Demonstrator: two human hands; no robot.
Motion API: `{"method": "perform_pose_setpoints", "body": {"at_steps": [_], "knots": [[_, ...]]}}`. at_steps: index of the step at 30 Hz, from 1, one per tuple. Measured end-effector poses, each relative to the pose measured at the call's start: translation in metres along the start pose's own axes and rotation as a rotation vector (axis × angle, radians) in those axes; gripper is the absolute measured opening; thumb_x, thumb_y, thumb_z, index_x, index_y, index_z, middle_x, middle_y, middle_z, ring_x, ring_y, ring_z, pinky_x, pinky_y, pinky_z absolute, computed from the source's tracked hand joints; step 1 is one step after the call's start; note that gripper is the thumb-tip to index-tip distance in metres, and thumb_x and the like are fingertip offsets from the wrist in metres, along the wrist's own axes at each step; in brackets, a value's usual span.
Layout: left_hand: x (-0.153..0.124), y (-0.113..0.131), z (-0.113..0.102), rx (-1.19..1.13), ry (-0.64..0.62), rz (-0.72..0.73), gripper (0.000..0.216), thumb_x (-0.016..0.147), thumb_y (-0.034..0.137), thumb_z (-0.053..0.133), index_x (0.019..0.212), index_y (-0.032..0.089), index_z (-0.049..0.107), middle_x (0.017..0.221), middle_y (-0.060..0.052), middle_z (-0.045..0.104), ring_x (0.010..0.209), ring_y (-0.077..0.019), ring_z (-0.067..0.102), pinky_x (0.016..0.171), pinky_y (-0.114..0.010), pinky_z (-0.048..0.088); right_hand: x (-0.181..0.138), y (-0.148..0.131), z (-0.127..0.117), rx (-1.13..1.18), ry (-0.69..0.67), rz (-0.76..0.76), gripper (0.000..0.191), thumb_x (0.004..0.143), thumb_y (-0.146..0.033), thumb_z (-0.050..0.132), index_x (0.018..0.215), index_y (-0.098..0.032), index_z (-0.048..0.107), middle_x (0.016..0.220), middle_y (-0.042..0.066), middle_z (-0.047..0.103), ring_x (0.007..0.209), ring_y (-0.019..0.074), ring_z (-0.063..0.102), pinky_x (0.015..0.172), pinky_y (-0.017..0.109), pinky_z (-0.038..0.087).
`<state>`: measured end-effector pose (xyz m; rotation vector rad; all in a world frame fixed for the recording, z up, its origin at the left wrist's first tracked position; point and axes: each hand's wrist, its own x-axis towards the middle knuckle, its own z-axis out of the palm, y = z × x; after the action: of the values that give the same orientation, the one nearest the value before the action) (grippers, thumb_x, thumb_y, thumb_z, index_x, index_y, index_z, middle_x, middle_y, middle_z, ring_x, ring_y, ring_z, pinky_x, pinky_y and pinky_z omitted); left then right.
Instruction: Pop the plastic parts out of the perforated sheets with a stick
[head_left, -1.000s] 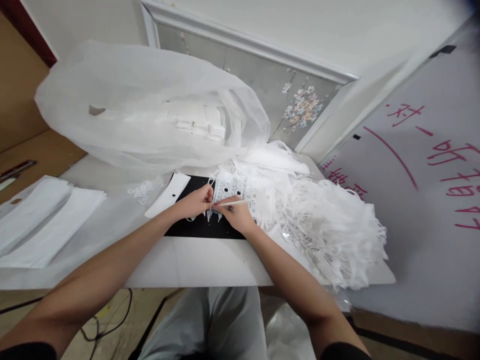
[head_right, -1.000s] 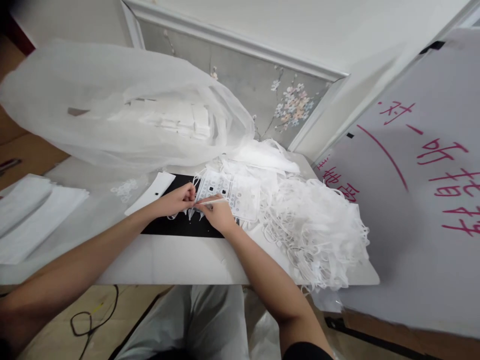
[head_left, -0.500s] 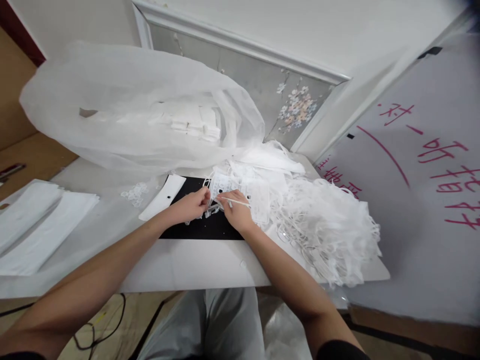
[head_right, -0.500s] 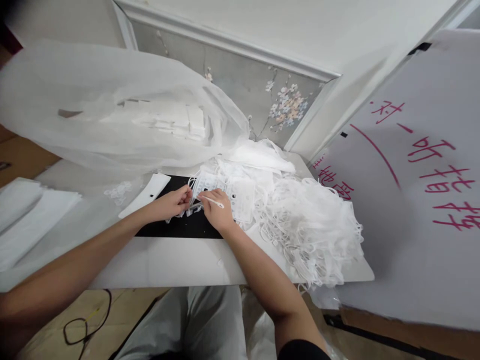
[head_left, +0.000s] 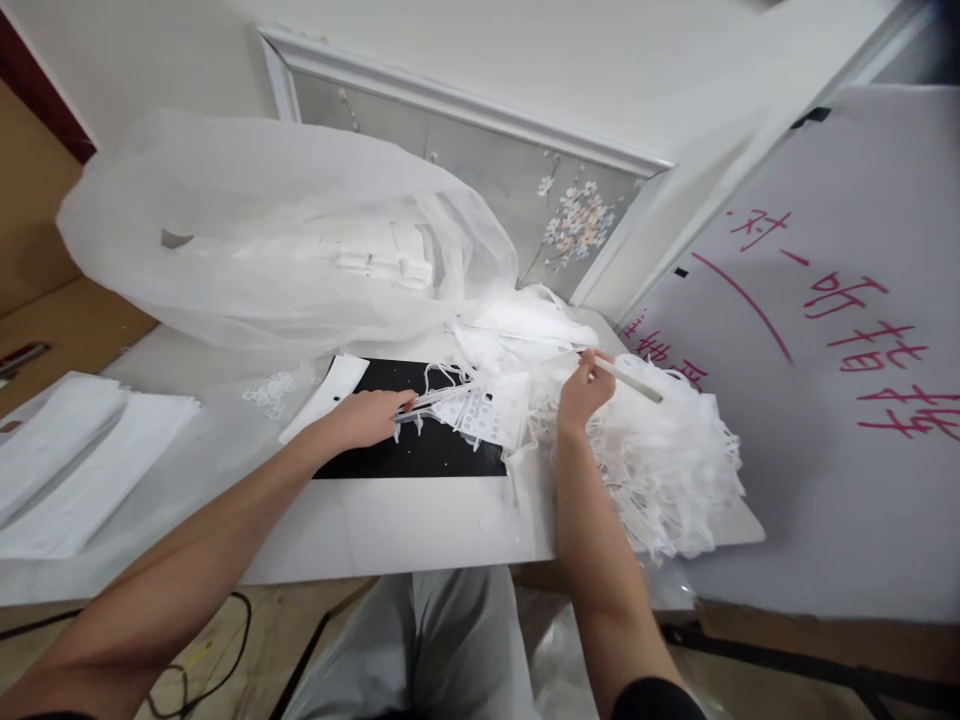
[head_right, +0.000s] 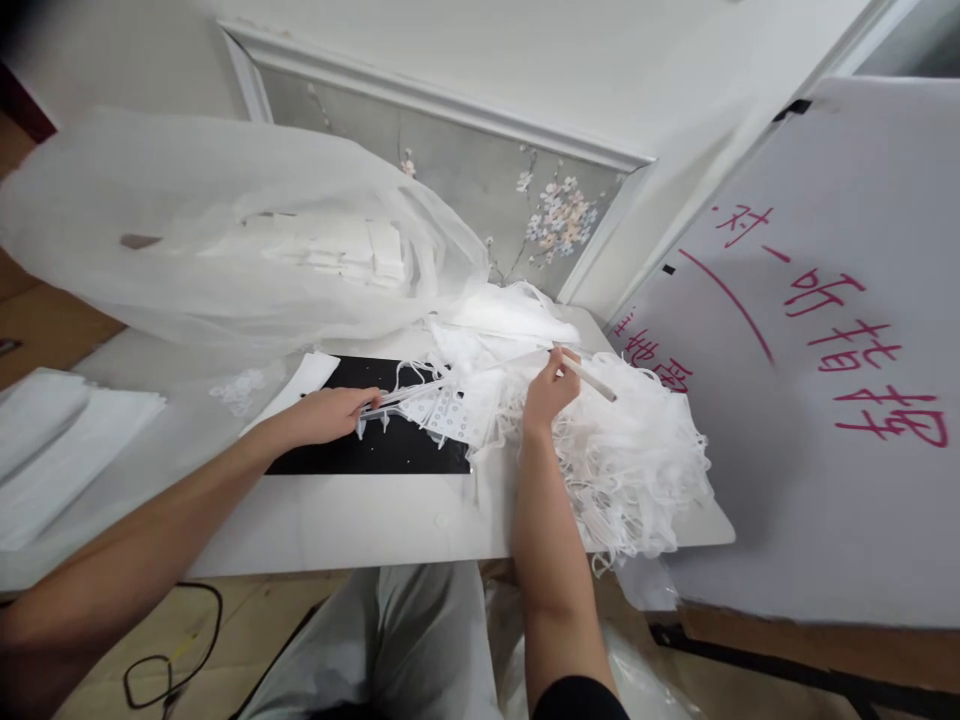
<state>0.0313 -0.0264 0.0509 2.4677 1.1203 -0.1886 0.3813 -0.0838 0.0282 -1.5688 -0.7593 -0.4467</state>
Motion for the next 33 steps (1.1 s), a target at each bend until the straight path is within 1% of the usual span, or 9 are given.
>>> {"method": "perform_pose_setpoints", "body": {"at_steps": [5, 10, 13, 16, 18, 21, 24, 28, 33], "knots": [[-0.008, 0.003, -0.008, -0.029, -0.049, -0.038, 0.029, 0.071, 0.014, 0.047, 0.096, 0.027, 0.054, 0.077, -0.003, 0.062, 0.069, -0.0219, 0.055, 0.061, -0.029, 0.031, 0.005, 0.013, 0.002, 0.167, 0.150, 0.183, 0.047, 0.090, -0.057, 0.043, 0.097, -0.014, 0.060, 0.087, 0.007, 0.061, 0.069, 0.0159, 0.060, 0.053, 0.029, 0.056], [-0.011, -0.005, -0.009, -0.032, -0.110, -0.065, 0.020, 0.072, 0.015, 0.049, 0.088, 0.025, 0.054, 0.080, -0.003, 0.062, 0.068, -0.0213, 0.055, 0.059, -0.029, 0.032, 0.020, 0.029, -0.002, 0.382, 0.350, 0.284, 0.042, 0.090, -0.055, 0.045, 0.105, -0.016, 0.052, 0.092, 0.007, 0.058, 0.084, 0.0178, 0.066, 0.078, 0.039, 0.062], [-0.008, -0.009, -0.005, 0.027, -0.027, -0.073, 0.019, 0.073, 0.014, 0.048, 0.088, 0.024, 0.054, 0.089, -0.004, 0.061, 0.071, -0.0209, 0.056, 0.060, -0.029, 0.034, 0.024, 0.025, -0.005, 0.476, 0.333, 0.302, 0.040, 0.088, -0.053, 0.051, 0.101, -0.016, 0.055, 0.094, 0.007, 0.060, 0.090, 0.0180, 0.066, 0.086, 0.040, 0.059], [-0.004, -0.007, -0.001, 0.120, 0.198, -0.042, 0.017, 0.075, 0.014, 0.048, 0.089, 0.021, 0.055, 0.103, -0.008, 0.057, 0.084, -0.0236, 0.057, 0.066, -0.032, 0.040, 0.011, -0.001, -0.002, 0.588, 0.118, 0.331, 0.039, 0.078, -0.049, 0.066, 0.091, -0.013, 0.063, 0.089, 0.005, 0.064, 0.091, 0.0184, 0.066, 0.089, 0.038, 0.057], [-0.004, -0.003, 0.001, 0.133, 0.303, 0.022, 0.018, 0.078, 0.015, 0.048, 0.093, 0.020, 0.057, 0.108, -0.010, 0.056, 0.096, -0.0256, 0.055, 0.076, -0.034, 0.042, -0.011, -0.028, 0.001, 0.625, -0.185, 0.366, 0.039, 0.073, -0.046, 0.072, 0.090, -0.011, 0.068, 0.089, 0.006, 0.068, 0.090, 0.0192, 0.066, 0.088, 0.038, 0.055], [-0.003, 0.003, 0.003, 0.036, 0.268, 0.150, 0.018, 0.083, 0.026, 0.052, 0.097, 0.020, 0.060, 0.108, -0.008, 0.057, 0.104, -0.0257, 0.054, 0.086, -0.035, 0.043, -0.060, -0.073, -0.002, 0.562, -0.735, 0.355, 0.037, 0.073, -0.045, 0.073, 0.095, -0.015, 0.073, 0.096, 0.007, 0.072, 0.094, 0.0216, 0.066, 0.089, 0.038, 0.052], [0.000, 0.003, 0.009, -0.034, 0.169, 0.203, 0.021, 0.083, 0.034, 0.056, 0.097, 0.020, 0.063, 0.102, -0.007, 0.059, 0.100, -0.0251, 0.055, 0.084, -0.034, 0.043, -0.111, -0.105, -0.009, 0.537, -1.048, 0.294, 0.031, 0.078, -0.044, 0.069, 0.097, -0.020, 0.073, 0.103, 0.007, 0.071, 0.095, 0.0221, 0.066, 0.086, 0.036, 0.053], [0.008, -0.005, 0.017, -0.068, 0.137, 0.230, 0.015, 0.083, 0.023, 0.051, 0.090, 0.019, 0.063, 0.097, -0.008, 0.060, 0.093, -0.0229, 0.057, 0.079, -0.032, 0.043, -0.147, -0.110, -0.006, 0.487, -1.130, 0.104, 0.020, 0.082, -0.040, 0.066, 0.085, -0.022, 0.075, 0.115, 0.007, 0.066, 0.108, 0.0229, 0.062, 0.097, 0.037, 0.048], [0.012, -0.010, 0.018, -0.123, 0.121, 0.225, 0.011, 0.080, 0.019, 0.051, 0.083, 0.019, 0.062, 0.095, -0.007, 0.063, 0.091, -0.0220, 0.058, 0.081, -0.031, 0.043, -0.145, -0.092, 0.008, 0.424, -1.093, 0.172, 0.023, 0.083, -0.040, 0.064, 0.087, -0.020, 0.072, 0.109, 0.007, 0.069, 0.094, 0.0214, 0.066, 0.086, 0.035, 0.052]]}}
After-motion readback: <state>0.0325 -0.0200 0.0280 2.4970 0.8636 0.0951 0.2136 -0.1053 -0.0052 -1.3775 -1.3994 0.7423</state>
